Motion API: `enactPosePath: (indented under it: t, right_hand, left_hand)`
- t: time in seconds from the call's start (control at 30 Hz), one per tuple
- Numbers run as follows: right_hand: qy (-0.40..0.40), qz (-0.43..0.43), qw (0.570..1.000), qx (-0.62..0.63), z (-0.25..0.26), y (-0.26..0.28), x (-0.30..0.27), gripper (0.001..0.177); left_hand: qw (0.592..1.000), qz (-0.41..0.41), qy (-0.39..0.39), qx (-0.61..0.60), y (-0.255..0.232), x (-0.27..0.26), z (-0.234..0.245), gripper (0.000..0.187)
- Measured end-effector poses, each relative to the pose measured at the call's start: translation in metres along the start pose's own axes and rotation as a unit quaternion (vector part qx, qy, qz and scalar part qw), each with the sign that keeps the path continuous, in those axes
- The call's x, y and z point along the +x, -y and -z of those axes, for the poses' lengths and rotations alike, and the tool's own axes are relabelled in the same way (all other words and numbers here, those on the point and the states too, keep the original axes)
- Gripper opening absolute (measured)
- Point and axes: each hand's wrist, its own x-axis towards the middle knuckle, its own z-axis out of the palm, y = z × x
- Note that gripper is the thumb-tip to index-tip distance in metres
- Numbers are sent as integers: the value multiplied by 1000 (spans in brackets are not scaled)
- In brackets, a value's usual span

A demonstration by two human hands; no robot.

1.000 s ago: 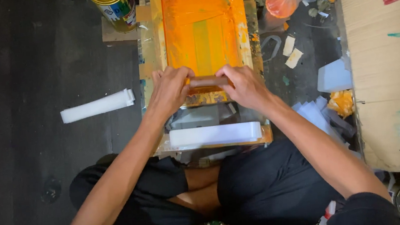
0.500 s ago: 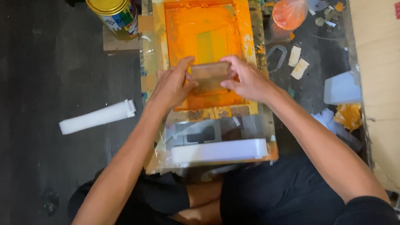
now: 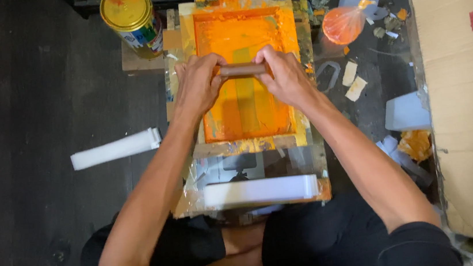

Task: The person places a white sheet under a screen printing frame, then uses a squeegee to spread orange ink across the screen. They repeat this process with additional sheets, pulling ink through the mesh to transfer the design onto the paper.

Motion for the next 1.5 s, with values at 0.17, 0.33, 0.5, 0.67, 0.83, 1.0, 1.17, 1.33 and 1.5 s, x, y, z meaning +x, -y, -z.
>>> enactPosePath:
  t: [0.17, 0.33, 0.5, 0.67, 0.83, 1.0, 1.17, 1.33, 1.5]
  right_hand:
    - [8, 41, 999, 31, 3, 31, -48, 36]
    - [20, 52, 997, 45, 4, 57, -88, 33]
    - [44, 7, 998, 51, 10, 68, -109, 30]
    - [65, -56, 995, 58, 2, 52, -101, 45]
    - [65, -74, 995, 25, -3, 12, -60, 55]
    - [38, -86, 995, -15, -1, -16, -3, 61]
    - [-19, -68, 994, -87, -4, -18, 28, 33]
    - [-43, 24, 996, -80, -13, -24, 0, 36]
    - [-2, 32, 997, -68, -6, 6, -51, 36]
  left_hand:
    - [999, -20, 34, 15, -13, -51, -3, 30]
    - [998, -42, 47, 19, -32, -95, -3, 28]
    - [996, -26, 84, 1, -39, -114, -3, 32]
    - [995, 11, 92, -28, -24, -93, -11, 53]
    - [992, 43, 113, -35, -8, -43, -6, 72]
    - [996, 56, 52, -38, 9, 13, -5, 63]
    - [998, 9, -48, 34, -7, 32, -3, 16]
    - [999, -2, -46, 9, 8, 3, -14, 34]
    - [1000, -22, -9, 17, -12, -52, -13, 33]
